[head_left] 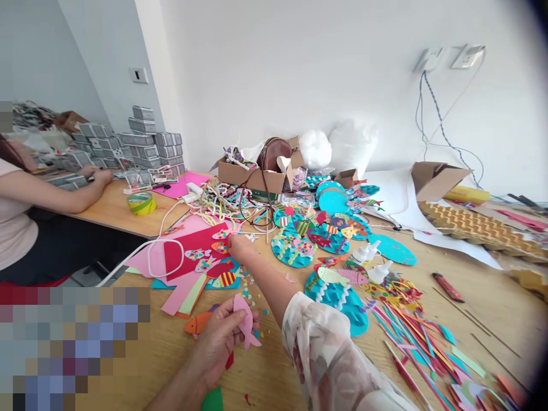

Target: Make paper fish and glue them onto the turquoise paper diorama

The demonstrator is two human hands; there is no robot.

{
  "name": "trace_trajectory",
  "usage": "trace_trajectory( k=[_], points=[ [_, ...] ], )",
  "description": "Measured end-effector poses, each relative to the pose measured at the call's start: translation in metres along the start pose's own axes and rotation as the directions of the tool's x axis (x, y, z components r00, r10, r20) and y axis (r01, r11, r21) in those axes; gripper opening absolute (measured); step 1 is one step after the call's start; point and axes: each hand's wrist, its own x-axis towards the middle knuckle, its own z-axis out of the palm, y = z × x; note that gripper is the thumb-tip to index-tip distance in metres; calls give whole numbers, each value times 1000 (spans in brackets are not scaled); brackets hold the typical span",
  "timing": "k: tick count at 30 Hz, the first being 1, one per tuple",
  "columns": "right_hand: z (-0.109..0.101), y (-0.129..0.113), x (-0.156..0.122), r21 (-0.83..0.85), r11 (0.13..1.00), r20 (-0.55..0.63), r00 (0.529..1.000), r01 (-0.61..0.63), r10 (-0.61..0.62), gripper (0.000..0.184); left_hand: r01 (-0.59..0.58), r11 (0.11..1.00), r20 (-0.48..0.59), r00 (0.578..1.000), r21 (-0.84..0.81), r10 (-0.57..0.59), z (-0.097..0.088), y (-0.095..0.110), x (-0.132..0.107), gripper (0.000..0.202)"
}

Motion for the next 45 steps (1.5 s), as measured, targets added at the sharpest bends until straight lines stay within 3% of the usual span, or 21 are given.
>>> trace_trajectory(
  k=[14, 21, 29, 35, 40, 45],
  points=[
    [5, 5, 4, 436, 895, 92, 994, -95, 61, 30, 2, 1000, -11, 1000, -16, -2, -2, -2, 2, 32],
    [-1, 3, 5, 426, 899, 47, 995, -99, 87, 25, 20, 999, -15, 1000, -30, -20, -2, -2, 0, 31],
    [-11, -4, -5, 330, 944, -217, 971, -29, 105, 35, -24, 995, -78, 997, -98, 17, -2, 14, 0, 13],
    [-18, -23, -8, 337, 934, -106, 990, 122, -91, 17, -93, 994, -179, 981, -64, 80, -7, 24, 5, 10],
    [-30, -36, -29, 362, 916, -60, 985, 171, -161, 17, -116, 992, -238, 966, -41, 103, -5, 32, 6, 6],
    [-57, -29, -82, 353, 923, -145, 984, 152, -106, 16, -244, 970, -169, 956, -2, 240, -6, 48, 3, 13]
  ],
)
